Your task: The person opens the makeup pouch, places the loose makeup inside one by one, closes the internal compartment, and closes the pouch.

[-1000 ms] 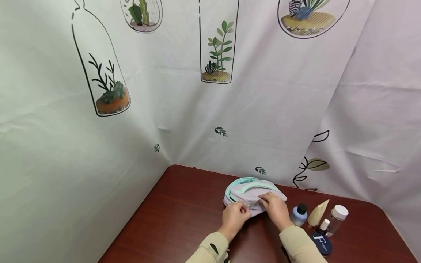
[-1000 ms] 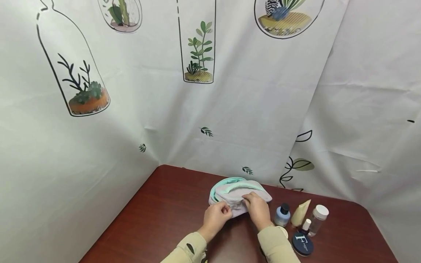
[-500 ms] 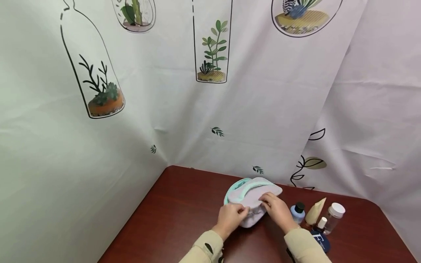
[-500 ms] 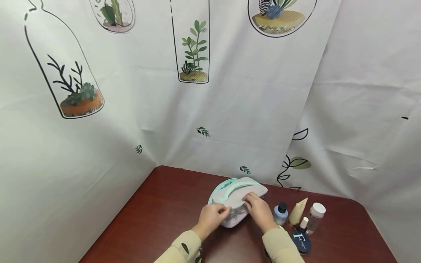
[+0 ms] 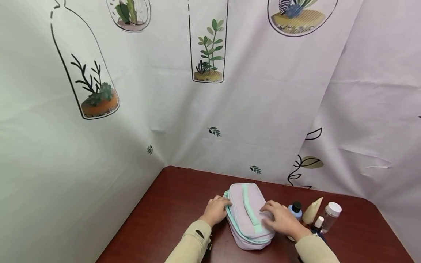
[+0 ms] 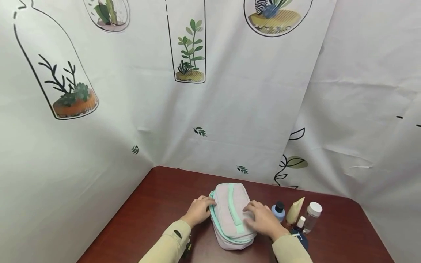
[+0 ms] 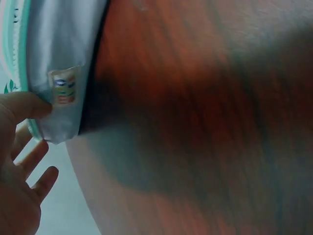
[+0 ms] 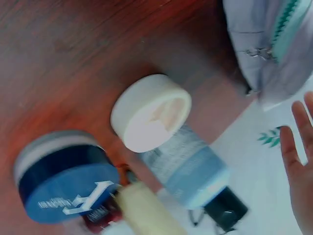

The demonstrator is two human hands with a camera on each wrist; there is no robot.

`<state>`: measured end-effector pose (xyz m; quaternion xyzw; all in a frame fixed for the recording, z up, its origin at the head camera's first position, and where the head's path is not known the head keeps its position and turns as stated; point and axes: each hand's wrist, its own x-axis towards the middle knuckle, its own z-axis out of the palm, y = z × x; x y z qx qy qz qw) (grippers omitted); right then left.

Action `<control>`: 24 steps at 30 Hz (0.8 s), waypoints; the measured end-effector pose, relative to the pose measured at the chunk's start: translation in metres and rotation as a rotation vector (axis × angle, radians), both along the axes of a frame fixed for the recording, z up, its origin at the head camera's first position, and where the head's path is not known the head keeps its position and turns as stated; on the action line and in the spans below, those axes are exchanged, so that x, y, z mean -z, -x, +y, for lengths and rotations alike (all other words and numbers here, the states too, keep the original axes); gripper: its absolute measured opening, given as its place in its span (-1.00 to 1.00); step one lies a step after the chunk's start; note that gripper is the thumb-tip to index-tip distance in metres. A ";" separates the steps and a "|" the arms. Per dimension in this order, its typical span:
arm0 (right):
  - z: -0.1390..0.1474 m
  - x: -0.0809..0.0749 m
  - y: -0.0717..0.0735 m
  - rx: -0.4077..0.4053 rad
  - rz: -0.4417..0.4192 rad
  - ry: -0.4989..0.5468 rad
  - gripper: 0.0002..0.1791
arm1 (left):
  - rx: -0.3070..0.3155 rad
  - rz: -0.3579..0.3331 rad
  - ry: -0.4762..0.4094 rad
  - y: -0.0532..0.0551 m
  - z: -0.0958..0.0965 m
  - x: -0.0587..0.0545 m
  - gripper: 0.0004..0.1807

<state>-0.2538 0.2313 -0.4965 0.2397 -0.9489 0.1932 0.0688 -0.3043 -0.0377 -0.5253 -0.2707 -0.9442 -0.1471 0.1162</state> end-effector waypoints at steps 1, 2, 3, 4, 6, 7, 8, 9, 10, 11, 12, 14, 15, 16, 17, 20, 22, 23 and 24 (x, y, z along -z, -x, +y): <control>0.000 -0.001 -0.002 -0.028 0.002 -0.017 -0.66 | -0.004 0.002 0.001 0.000 0.000 0.001 -0.73; 0.000 -0.001 -0.003 -0.053 0.004 -0.038 -0.57 | -0.015 0.004 0.002 0.000 0.000 0.002 -0.75; 0.001 -0.002 -0.004 -0.070 0.012 -0.062 -0.50 | -0.027 0.010 0.004 0.001 0.000 0.002 -0.78; 0.001 -0.002 -0.006 -0.080 0.021 -0.081 -0.47 | -0.038 0.015 0.007 0.001 -0.001 0.002 -0.81; 0.004 -0.002 -0.008 -0.071 0.054 -0.108 -0.52 | -0.053 0.037 0.050 0.001 -0.001 0.001 -0.87; 0.004 -0.002 -0.008 -0.054 0.071 -0.116 -0.58 | -0.051 0.056 0.085 0.001 -0.001 -0.001 -0.87; 0.005 -0.002 -0.009 -0.032 0.083 -0.116 -0.64 | -0.040 0.081 0.128 0.000 -0.001 -0.002 -0.85; 0.006 -0.002 -0.010 -0.006 0.093 -0.114 -0.68 | -0.019 0.111 0.174 -0.002 -0.001 -0.004 -0.81; 0.006 -0.001 -0.010 0.022 0.089 -0.110 -0.71 | 0.008 0.148 0.217 -0.004 0.000 -0.005 -0.77; 0.007 0.000 -0.011 0.051 0.081 -0.106 -0.74 | 0.035 0.185 0.261 -0.007 0.001 -0.005 -0.73; 0.007 0.001 -0.012 0.076 0.076 -0.108 -0.75 | 0.061 0.219 0.294 -0.009 0.003 -0.006 -0.70; 0.006 0.003 -0.013 0.119 0.048 -0.103 -0.76 | 0.100 0.264 0.331 -0.016 0.007 -0.007 -0.67; 0.005 0.004 -0.013 0.137 0.037 -0.102 -0.76 | 0.116 0.278 0.341 -0.020 0.009 -0.007 -0.66; 0.005 0.005 -0.013 0.158 0.024 -0.101 -0.76 | 0.132 0.289 0.350 -0.023 0.011 -0.007 -0.66; 0.004 0.007 -0.013 0.174 0.018 -0.099 -0.76 | 0.151 0.288 0.361 -0.027 0.014 -0.008 -0.65; 0.004 0.011 -0.014 0.228 -0.001 -0.088 -0.75 | 0.242 0.288 0.374 -0.036 0.021 -0.009 -0.63; 0.004 0.013 -0.016 0.257 -0.018 -0.068 -0.74 | 0.314 0.297 0.362 -0.040 0.024 -0.010 -0.64; 0.005 0.015 -0.017 0.269 -0.025 -0.054 -0.73 | 0.342 0.298 0.337 -0.042 0.025 -0.010 -0.65; 0.005 0.016 -0.017 0.280 -0.033 -0.037 -0.72 | 0.354 0.302 0.290 -0.042 0.025 -0.010 -0.68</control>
